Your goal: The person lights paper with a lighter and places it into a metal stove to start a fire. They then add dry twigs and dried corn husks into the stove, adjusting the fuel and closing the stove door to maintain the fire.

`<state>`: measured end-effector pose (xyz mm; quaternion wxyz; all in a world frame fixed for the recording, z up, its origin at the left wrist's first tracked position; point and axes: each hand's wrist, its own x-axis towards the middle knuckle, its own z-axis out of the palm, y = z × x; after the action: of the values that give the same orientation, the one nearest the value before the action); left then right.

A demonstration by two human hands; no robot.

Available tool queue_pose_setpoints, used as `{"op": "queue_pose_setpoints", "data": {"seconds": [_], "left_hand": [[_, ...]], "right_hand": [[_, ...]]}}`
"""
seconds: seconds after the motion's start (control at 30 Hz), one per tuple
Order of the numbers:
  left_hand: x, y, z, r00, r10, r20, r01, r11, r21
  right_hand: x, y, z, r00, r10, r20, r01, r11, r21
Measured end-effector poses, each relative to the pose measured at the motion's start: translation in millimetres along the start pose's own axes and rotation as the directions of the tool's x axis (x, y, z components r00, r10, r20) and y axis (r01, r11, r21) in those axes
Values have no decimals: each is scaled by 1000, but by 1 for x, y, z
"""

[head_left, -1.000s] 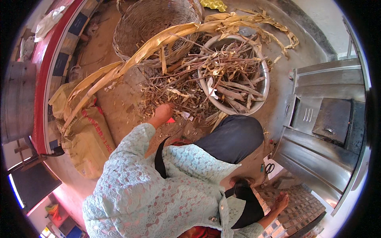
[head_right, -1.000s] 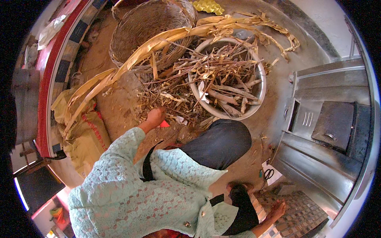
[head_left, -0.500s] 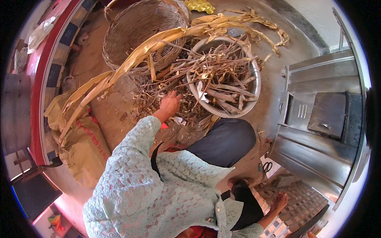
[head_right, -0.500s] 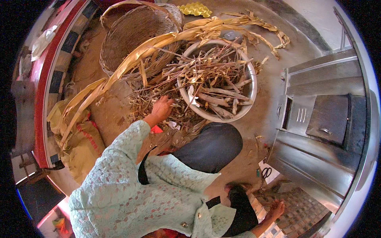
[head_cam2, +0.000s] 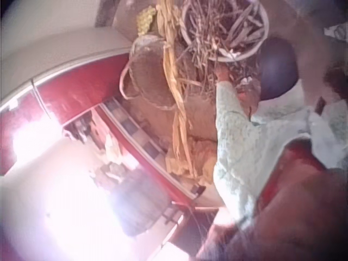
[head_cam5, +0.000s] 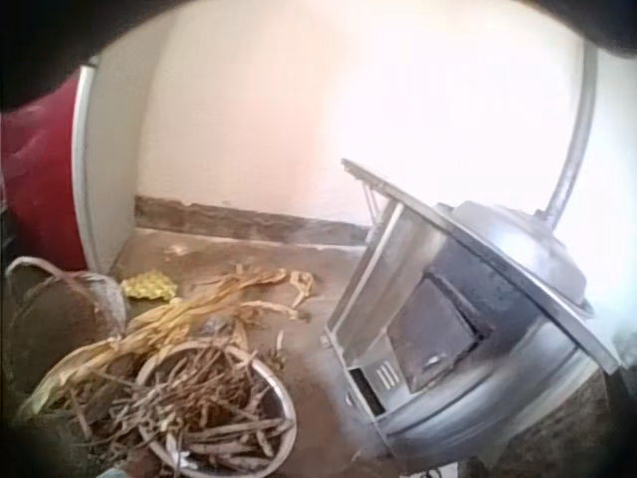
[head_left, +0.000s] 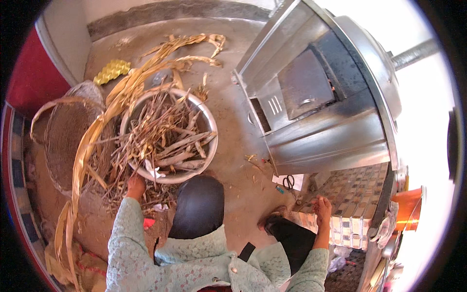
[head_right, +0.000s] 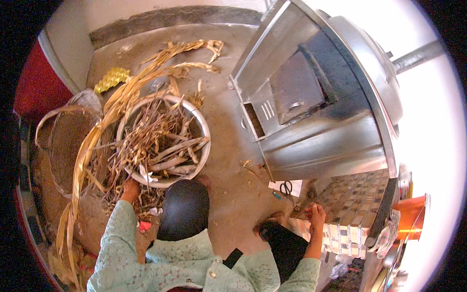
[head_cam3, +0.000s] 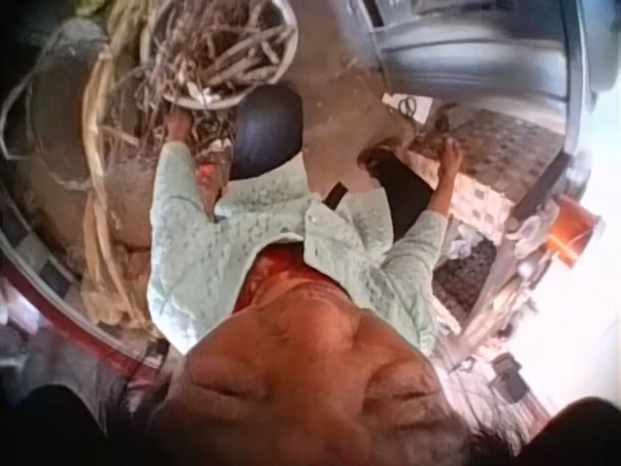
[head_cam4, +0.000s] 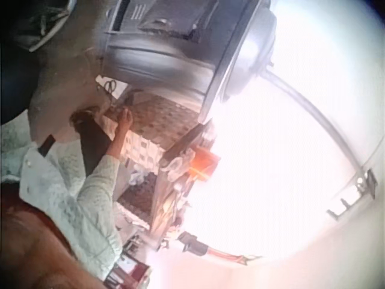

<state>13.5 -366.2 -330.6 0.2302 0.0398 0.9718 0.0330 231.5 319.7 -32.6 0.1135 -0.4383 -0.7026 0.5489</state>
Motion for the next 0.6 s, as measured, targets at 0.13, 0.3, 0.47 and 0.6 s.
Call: {"op": "queue_pose_setpoints", "data": {"seconds": [0.13,0.3,0.47,0.6], "left_hand": [[-6,15,-18,999,4,47,-9,994,107],[-10,4,-16,995,102,7,-102,984,146],[-34,12,-21,990,134,-53,-125,981,146],[-59,-3,0,989,124,85,-145,931,334]], "right_hand": [[-8,0,-6,999,-35,13,35,999,-27],[-12,2,-4,999,-44,16,45,997,-69],[-16,-8,-1,997,-71,19,72,997,-4],[-7,-11,4,995,-92,29,91,996,22]]}}
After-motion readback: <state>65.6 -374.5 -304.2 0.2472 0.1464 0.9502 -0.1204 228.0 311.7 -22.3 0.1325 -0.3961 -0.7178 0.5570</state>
